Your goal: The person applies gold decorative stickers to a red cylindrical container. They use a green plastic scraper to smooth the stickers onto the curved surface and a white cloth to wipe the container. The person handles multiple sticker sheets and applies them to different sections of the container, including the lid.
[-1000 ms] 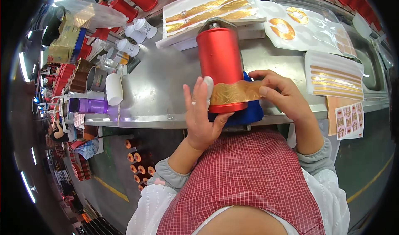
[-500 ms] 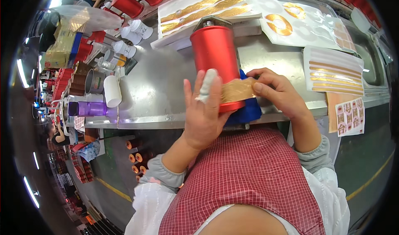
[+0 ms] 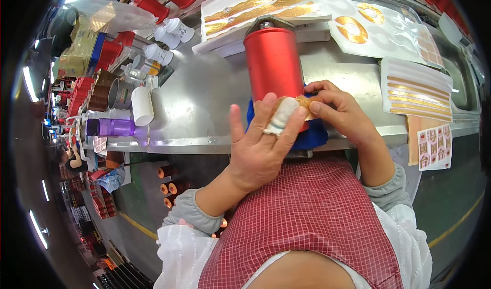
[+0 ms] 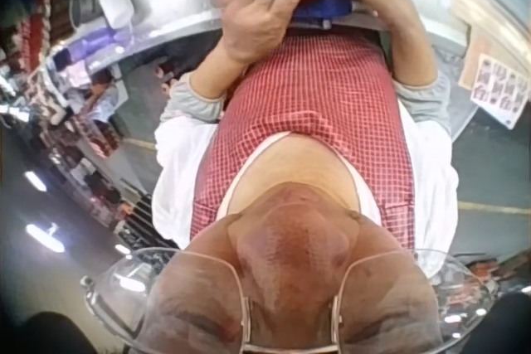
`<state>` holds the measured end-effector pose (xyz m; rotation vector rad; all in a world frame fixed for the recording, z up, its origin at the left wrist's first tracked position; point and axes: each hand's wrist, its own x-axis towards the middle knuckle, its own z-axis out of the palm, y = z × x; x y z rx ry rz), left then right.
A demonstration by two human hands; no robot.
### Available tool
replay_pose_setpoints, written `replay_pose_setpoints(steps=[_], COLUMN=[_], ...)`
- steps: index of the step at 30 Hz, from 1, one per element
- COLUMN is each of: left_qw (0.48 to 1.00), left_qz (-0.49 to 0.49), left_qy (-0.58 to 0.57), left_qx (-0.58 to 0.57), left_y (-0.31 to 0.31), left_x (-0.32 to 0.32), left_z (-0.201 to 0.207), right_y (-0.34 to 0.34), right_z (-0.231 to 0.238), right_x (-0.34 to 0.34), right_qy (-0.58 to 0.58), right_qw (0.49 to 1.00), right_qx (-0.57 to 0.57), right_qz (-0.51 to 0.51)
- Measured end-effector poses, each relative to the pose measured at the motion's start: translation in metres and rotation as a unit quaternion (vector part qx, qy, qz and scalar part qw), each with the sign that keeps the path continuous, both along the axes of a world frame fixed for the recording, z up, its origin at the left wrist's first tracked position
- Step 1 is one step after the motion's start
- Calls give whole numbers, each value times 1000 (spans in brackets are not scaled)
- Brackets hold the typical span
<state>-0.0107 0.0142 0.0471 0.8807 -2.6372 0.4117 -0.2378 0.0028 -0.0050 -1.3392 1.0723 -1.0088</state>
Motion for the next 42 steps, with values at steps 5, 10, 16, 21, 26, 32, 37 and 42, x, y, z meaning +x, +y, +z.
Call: replay_pose_setpoints(steps=[5, 10, 16, 21, 26, 32, 37, 42], left_qw=[975, 943, 978, 903, 954, 980, 932, 893], left_qz=[13, 33, -6, 20, -17, 31, -8, -2], left_qy=[191, 289, 182, 344, 256, 142, 270, 389], left_qx=[110, 163, 104, 257, 157, 134, 242, 227], left_y=[-16, -8, -13, -7, -11, -3, -9, -11], left_x=[-1, 15, 6, 16, 10, 2, 7, 9], left_z=[-19, -44, -23, -49, -30, -18, -15, -26], right_y=[1, 0, 14, 28, 29, 30, 30, 29], right_z=[5, 3, 2, 6, -3, -3, -2, 1], right_x=[5, 7, -1, 9, 23, 28, 27, 26], right_qy=[18, 31, 28, 180, 244, 251, 256, 256], right_qw=[999, 999, 995, 944, 909, 903, 903, 903], right_qx=[-41, -19, -72, -258, -326, -334, -331, -331], right_qz=[-22, -11, -57, -97, -86, -103, -103, -96])
